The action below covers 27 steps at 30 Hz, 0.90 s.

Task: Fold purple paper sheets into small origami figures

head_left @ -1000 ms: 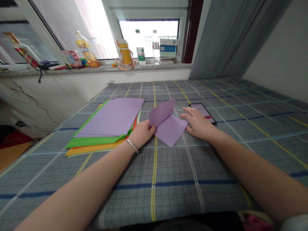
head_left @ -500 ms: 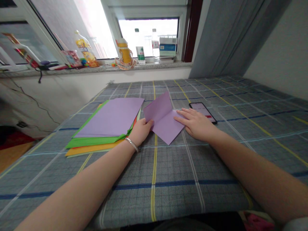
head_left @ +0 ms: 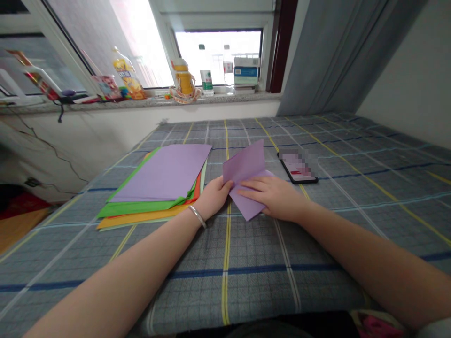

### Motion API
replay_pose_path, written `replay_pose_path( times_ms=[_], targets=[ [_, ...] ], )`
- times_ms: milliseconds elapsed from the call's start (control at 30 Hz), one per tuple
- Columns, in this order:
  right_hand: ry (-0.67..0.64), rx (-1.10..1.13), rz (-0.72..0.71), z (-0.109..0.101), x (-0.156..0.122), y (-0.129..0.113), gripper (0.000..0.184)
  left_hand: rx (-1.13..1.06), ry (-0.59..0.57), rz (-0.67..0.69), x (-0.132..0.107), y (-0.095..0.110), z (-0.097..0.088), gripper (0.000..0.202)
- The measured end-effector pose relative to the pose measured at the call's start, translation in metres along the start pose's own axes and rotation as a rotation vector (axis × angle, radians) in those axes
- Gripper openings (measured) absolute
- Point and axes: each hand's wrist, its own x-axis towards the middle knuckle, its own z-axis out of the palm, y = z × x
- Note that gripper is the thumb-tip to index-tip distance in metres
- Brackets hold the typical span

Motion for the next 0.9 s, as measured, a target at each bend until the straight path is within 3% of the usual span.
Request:
replay_pose_path(
  times_ms=[133,267,400,567,767,900],
  targets=[
    [-0.049,0.031,-0.118,0.006,0.007,-0.009,0.047,0.038,-0.002,0.052,0.0,0.001,0.001,0.039],
    [-0.077,0.101,-0.105,0.007,0.001,0.003,0.037,-0.028,-0.003,-0.006,0.002,-0.006,0.0,0.041],
    [-0.058,0.317,0.024,0.002,-0.008,0.015,0.032,-0.111,-0.103,0.019,0.003,-0.009,-0.002,0.036],
    [-0.046,0.459,0.121,0.001,-0.011,0.019,0.024,0.161,-0.18,0.012,0.0,-0.004,-0.009,0.032],
    [-0.062,0.513,0.461,0.009,-0.008,0.022,0.038,0.246,-0.218,-0.009,-0.001,0.0,-0.015,0.029],
    [-0.046,0.492,0.632,0.015,-0.003,0.023,0.037,0.254,-0.253,-0.013,0.0,-0.001,-0.016,0.028]
  ],
)
